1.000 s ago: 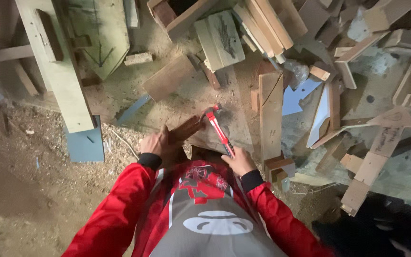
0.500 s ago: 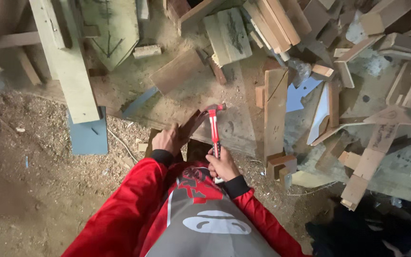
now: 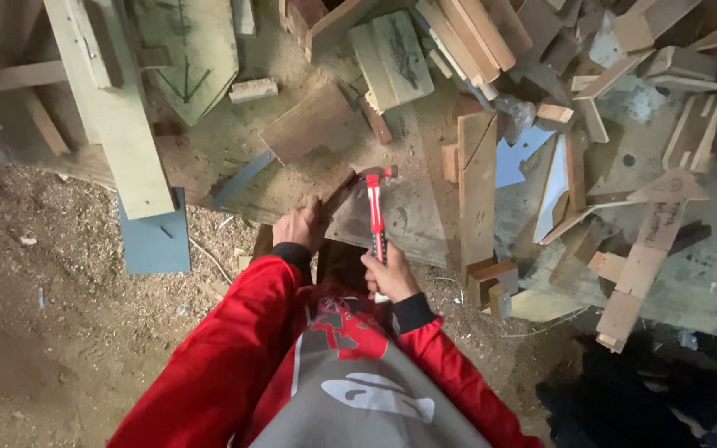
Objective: The person uses a red claw hammer to drive nails into small wooden pieces on a cluttered workbench. They repeatedly position the wood, strike the nails, and adjust the pieces while working among scattered wood scraps and tools.
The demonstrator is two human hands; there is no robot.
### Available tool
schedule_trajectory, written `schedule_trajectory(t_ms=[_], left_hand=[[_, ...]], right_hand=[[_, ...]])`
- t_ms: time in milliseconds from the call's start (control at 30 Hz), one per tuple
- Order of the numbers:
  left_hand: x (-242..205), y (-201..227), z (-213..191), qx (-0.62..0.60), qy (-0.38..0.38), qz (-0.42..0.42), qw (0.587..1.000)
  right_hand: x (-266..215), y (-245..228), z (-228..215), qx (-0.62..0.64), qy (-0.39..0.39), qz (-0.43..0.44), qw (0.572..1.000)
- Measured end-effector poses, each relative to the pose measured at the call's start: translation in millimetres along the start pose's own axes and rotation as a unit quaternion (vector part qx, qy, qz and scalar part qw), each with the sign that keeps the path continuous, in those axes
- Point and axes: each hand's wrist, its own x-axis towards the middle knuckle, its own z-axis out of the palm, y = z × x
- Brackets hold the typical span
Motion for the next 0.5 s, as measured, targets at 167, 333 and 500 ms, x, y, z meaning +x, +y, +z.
schedule_trajectory(t_ms=[167,333,500], left_hand=[[2,1,-9,-0.036,0.045,0.038,0.998],[9,5,-25,-0.086,0.061,0.017,0.994],[7,-14,-29,-0.137,-0.005,-0.006,0.991]], right_hand=[[3,12,19,0.047,0.023,-0.047,0.998],[-8,-17,-6,-0.011,-0.026,-0.040,0.999],[-20,-46,-34,-0.140,-0.055,-0.033,0.988]])
